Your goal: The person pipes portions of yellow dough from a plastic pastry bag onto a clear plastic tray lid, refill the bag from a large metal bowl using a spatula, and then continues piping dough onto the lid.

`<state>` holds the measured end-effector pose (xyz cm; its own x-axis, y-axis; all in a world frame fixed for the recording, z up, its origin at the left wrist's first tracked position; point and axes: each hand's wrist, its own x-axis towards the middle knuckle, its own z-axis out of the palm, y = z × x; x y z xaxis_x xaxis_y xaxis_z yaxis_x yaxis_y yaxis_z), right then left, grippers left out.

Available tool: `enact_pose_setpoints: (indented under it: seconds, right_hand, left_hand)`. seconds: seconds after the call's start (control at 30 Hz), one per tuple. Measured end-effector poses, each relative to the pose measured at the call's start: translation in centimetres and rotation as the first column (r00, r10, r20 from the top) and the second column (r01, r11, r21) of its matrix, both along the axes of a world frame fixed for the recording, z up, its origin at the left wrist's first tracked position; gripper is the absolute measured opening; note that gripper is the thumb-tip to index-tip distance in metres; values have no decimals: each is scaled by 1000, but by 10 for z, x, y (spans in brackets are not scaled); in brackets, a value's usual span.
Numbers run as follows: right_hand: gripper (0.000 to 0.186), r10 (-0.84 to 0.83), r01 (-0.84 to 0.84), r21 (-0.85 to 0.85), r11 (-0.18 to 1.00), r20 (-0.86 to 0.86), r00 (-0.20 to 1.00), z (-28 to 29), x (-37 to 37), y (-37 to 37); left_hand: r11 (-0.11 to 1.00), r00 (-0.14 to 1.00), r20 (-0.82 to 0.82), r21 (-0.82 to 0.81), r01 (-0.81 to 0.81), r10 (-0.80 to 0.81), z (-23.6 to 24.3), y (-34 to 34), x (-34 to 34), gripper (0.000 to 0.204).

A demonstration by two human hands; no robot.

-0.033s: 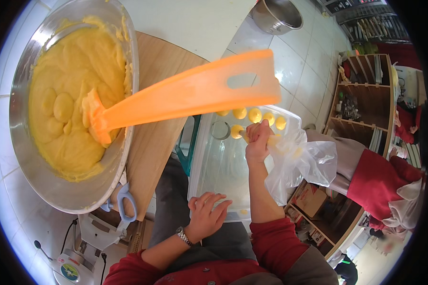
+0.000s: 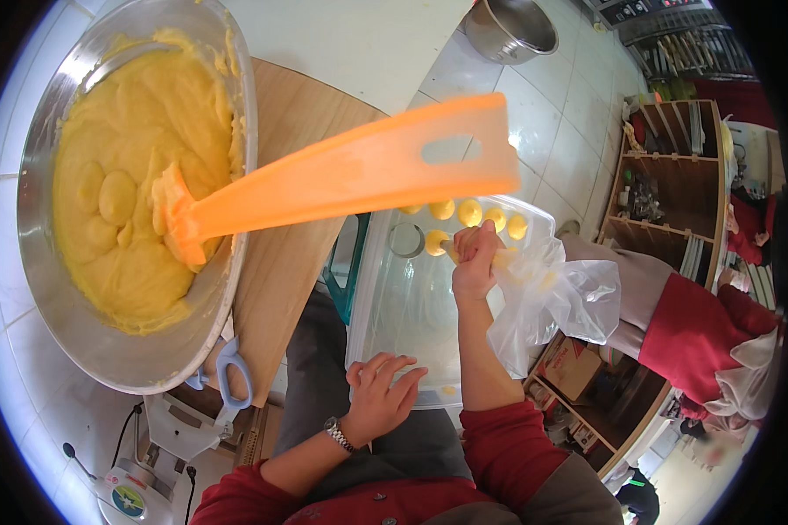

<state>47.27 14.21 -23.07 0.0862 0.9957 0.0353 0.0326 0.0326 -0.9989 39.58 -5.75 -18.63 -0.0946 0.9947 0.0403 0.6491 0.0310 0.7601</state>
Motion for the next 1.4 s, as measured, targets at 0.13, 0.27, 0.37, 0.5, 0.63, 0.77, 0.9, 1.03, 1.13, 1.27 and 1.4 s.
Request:
enact_pose_setpoints:
  seconds: [0.13, 0.27, 0.37, 0.5, 0.63, 0.77, 0.9, 1.03, 1.13, 1.27, 1.4]
  right_hand:
    - [44, -79, 82, 23, 996, -124, 989, -3, -2, 3]
    - [43, -388, 316, -236, 919, -400, 831, 9, 6, 12]
    - [41, -499, 366, -339, 866, -558, 663, 18, 23, 14]
    - [41, -431, 248, -358, 900, -652, 623, 43, 19, 10]
    - [41, 66, -161, -142, 977, -514, 855, 60, -1, -15]
    - [31, 359, -343, -171, 924, 68, 931, 87, -6, -39]
    - [27, 361, -383, 35, 923, 264, 894, 97, -15, -56]
    - [23, 237, -314, 200, 928, 331, 913, 99, -17, -69]
    - [21, 170, -275, 269, 923, 355, 919, 96, -22, -71]
    - [17, 82, -204, 296, 933, 377, 923, 100, -24, -73]
    - [13, 129, -167, 242, 956, 164, 978, 84, -13, -81]
  left_hand:
    - [999, 1000, 7, 27, -25, 25, 0, 4, -1, 31]
    - [1000, 1000, 10, 16, -23, 23, 1, -1, -3, 31]
    - [1000, 999, 22, 3, -24, 24, 3, -1, -5, 30]
    - [998, 993, 118, 45, -34, 28, 2, 6, -9, 32]
    - [966, 912, 391, 162, -201, 125, 31, 49, -21, 38]
    - [994, 943, 333, 98, -56, 20, 99, 123, -34, 43]
    - [972, 974, 175, 208, 106, -144, 104, 136, -22, 35]
    - [979, 993, 64, 189, 83, -96, 125, 129, -17, 21]
    - [954, 997, -58, 292, 67, -52, 126, 122, -11, 17]
    - [936, 952, 205, 315, 157, -228, 129, 118, 1, 18]
    - [910, 978, 24, 373, 182, -205, 125, 118, 12, 19]
